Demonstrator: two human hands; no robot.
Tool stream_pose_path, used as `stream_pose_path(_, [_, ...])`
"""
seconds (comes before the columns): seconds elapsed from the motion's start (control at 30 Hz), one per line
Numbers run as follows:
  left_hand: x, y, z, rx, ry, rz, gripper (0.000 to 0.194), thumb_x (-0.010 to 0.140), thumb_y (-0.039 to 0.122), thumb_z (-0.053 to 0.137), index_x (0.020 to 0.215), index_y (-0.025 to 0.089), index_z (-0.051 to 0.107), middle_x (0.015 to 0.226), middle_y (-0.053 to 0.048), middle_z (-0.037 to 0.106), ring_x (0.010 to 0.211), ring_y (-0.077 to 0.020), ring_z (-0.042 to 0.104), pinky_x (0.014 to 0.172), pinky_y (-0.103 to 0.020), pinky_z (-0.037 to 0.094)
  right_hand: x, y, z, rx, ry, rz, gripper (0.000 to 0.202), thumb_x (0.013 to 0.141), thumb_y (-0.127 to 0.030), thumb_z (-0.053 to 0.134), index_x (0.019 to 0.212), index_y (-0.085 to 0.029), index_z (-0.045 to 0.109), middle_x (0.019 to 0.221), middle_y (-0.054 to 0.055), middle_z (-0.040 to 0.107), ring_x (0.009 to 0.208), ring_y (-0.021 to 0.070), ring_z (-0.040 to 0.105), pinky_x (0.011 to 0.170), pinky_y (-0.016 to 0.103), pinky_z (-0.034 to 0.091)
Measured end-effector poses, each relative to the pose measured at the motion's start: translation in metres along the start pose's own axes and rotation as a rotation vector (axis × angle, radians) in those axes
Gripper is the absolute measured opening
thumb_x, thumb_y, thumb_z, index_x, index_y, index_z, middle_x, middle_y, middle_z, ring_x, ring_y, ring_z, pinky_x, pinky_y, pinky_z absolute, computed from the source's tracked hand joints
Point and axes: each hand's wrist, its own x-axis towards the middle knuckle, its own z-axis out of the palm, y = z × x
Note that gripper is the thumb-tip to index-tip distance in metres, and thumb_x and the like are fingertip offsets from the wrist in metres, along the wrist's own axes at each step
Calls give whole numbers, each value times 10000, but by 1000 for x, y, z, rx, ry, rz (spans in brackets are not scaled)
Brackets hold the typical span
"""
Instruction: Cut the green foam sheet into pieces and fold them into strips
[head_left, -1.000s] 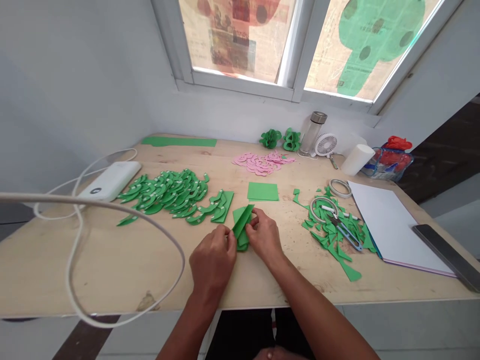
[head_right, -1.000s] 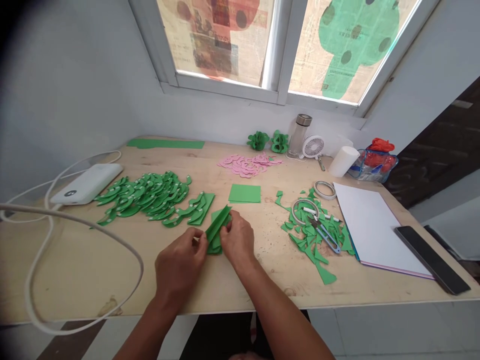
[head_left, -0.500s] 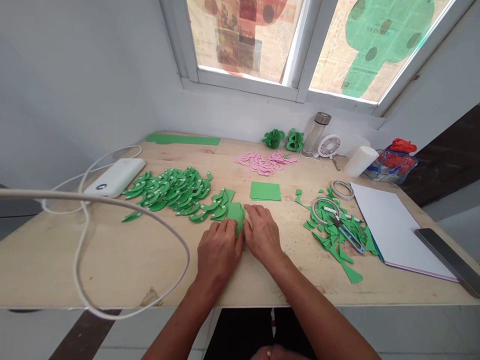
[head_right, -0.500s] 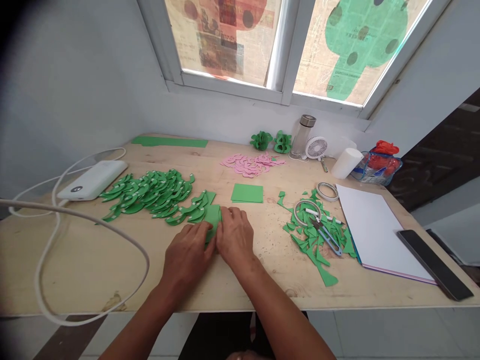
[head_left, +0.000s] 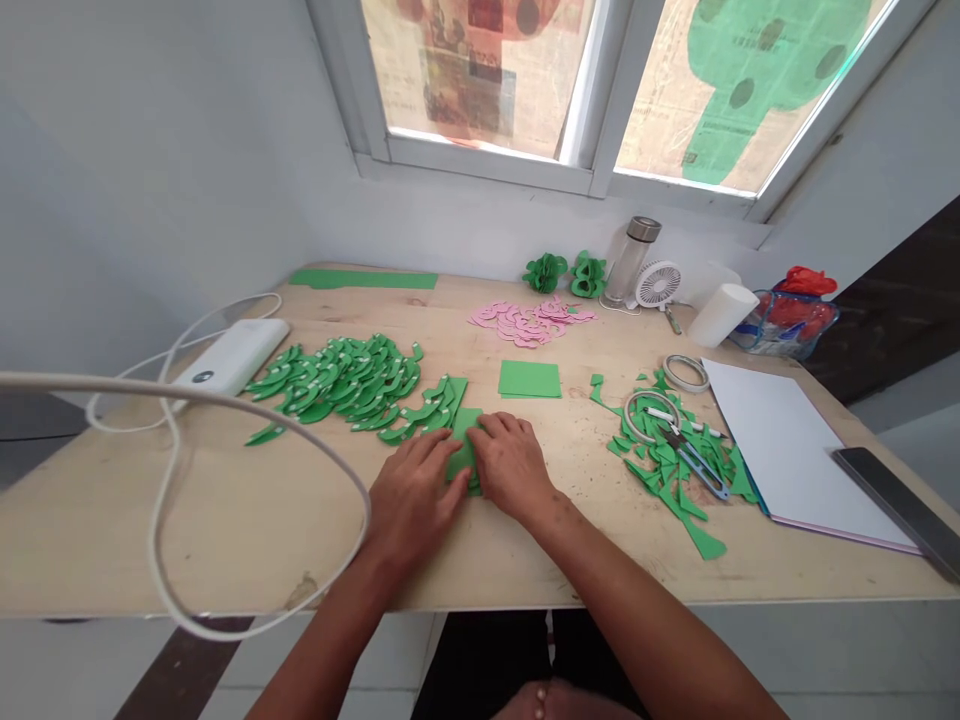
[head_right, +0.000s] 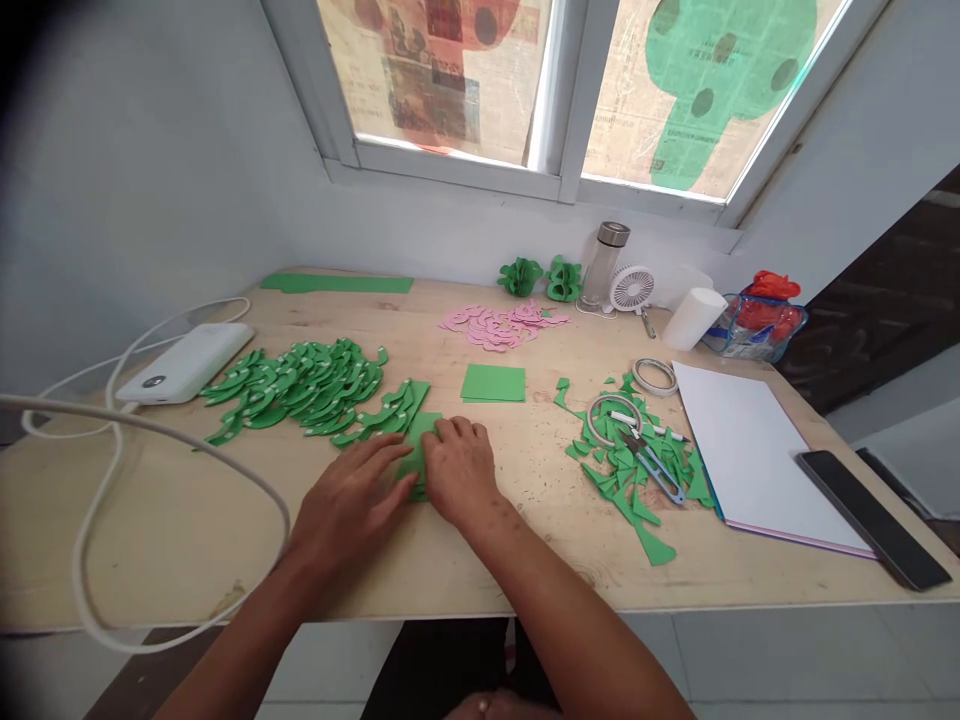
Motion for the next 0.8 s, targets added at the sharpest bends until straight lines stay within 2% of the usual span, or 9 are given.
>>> stream_pose_path(0.17, [0,3,-1,205,-27,-34,261,849,243,473,1018,200,668,1208,-136,629,1133,-334,531,858,-457,456,-1,0,3,-14,27,2,216,919,-171,450,1046,-184,625,1196,108,599,1143,253,463,904,385,354])
stream_pose_path(0.33, [-4,3,2,301,-12,-67,280,881,236,433,1013,191,676,1210,-133,631,1108,-348,533,833,-470,441,-1,1,5,-19,51,-7,218,920,-151,439,1021,-182,629,1172,108,611,1124,256,471,903,391,343])
stream_pose_path(0.43, [-5,0,4,310,-5,-37,284,890,231,422,1015,184,672,1203,-125,639,1099,-334,540,831,-454,437,-2,2,6,-21,65,-17,209,917,-144,441,995,-180,631,1146,107,618,1103,254,479,903,389,338])
stream_pose_path(0.6, [-8,2,5,281,82,-14,291,892,206,420,1041,174,668,1175,-134,656,1096,-330,548,834,-453,434,0,0,9,-27,85,-26,176,906,-140,463,964,-173,626,1123,114,620,1072,252,489,896,397,345])
stream_pose_path(0.8, [-17,7,6,195,102,120,243,889,195,455,993,158,672,1065,-108,698,976,-295,595,767,-421,449,0,-1,8,-16,107,-25,158,886,-175,527,1005,-187,629,1109,103,633,1063,238,503,892,383,359])
